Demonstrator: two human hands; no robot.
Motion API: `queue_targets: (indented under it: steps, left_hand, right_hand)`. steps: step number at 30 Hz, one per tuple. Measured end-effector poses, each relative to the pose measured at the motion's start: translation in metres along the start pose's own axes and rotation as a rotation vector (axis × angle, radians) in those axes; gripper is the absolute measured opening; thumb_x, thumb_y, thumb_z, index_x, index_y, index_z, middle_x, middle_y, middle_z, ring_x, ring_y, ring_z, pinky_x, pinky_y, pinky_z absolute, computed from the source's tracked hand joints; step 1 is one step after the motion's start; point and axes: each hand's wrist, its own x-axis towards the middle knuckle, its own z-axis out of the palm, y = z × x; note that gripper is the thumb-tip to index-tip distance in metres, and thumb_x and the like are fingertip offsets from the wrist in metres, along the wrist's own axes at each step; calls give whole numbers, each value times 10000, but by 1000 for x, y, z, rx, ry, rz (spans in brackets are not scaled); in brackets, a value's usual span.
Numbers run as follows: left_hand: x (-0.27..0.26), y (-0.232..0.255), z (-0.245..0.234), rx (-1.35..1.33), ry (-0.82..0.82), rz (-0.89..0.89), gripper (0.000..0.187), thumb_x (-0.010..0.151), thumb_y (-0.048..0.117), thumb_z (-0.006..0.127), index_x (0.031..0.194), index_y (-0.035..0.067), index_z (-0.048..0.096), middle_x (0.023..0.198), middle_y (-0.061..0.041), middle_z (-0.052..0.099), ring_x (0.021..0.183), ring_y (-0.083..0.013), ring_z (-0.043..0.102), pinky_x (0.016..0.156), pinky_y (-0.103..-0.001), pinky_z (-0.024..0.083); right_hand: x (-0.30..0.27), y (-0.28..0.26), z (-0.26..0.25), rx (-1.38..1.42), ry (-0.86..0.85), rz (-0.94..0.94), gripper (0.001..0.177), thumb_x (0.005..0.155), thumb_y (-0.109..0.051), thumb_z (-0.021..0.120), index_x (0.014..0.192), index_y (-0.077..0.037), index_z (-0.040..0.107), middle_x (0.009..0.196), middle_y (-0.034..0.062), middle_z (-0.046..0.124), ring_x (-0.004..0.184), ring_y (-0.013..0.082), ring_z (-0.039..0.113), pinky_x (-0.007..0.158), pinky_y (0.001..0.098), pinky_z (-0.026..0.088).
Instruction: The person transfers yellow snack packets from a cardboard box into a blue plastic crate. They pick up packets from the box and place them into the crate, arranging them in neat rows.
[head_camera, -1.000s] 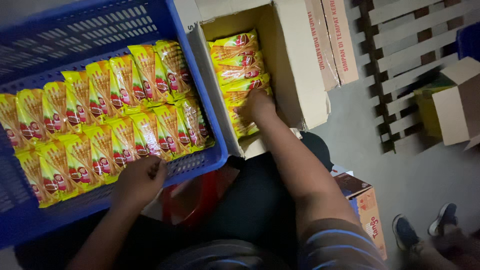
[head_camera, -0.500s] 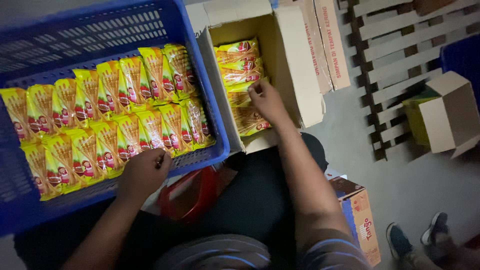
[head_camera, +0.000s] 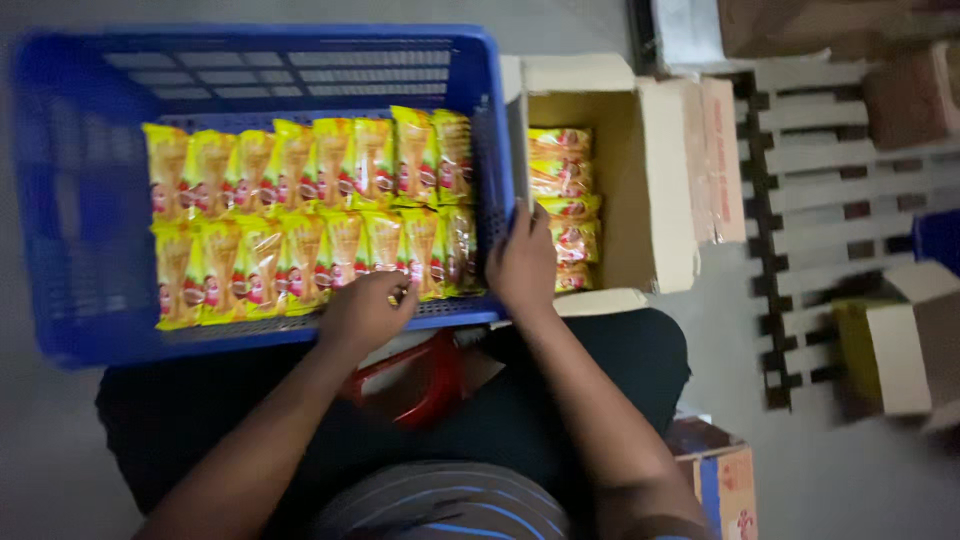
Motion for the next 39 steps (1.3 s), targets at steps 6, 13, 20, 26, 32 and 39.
queue_targets:
  steps: [6,13,20,26,32,39]
  left_hand:
    - [4,1,-8,-208,-178,-126,272,944,436,600,1137,290,724,1174,11,754,1116,-245,713,920,-440,569]
    - [78,-22,-30,-542,-148,-33,379,1011,296,510,1230,45,690,1179,-236,712,1176,-479,642,973,-545,499]
    - [204,-73,36,-191,-69,-237,438,951,541,465,1162,244,708,1040,-27,757,1155,-285,689,1026,-461,478]
    - [183,-11,3,-211,-213,-402,561,1027,476,532,1456,115,515,1322,-126,610,1144,-354,614,908,-487,512]
    - [225,-45,72,-332,-3,-389,312,950,414,712,961,135,573,847,-48,577,764,-244,582,718,-420,453]
    - [154,8,-22,-406,-143,-516,430,976,459,557,1279,154,556,1194,-107,599,1146,-333,567,1034,-487,380]
  right_hand:
    - [2,4,11,-114,-66,121,689,825,-181,703,1455,-70,446,1365,247,493,1086,492,668,845,585,594]
    - [6,-2,3,-125,-25,112,623,855,-211,714,1421,-86,487,1226,207,543,1020,478,684,790,563,606]
    - [2,21,19,-159,-107,175,682,847,-226,710,1457,-109,427,1252,192,523,1087,465,668,824,559,620]
    - [7,10,9,-97,-86,143,611,840,-235,673,1392,-74,465,1215,212,496,986,456,617,793,587,546]
    - [7,12,12,-92,-106,148,619,854,-223,652,1419,-84,441,1234,210,491,981,428,619,779,557,559]
    - [7,5,3,-37,-122,150,587,828,-190,632,1380,-78,467,1215,200,486,986,424,598,776,559,555]
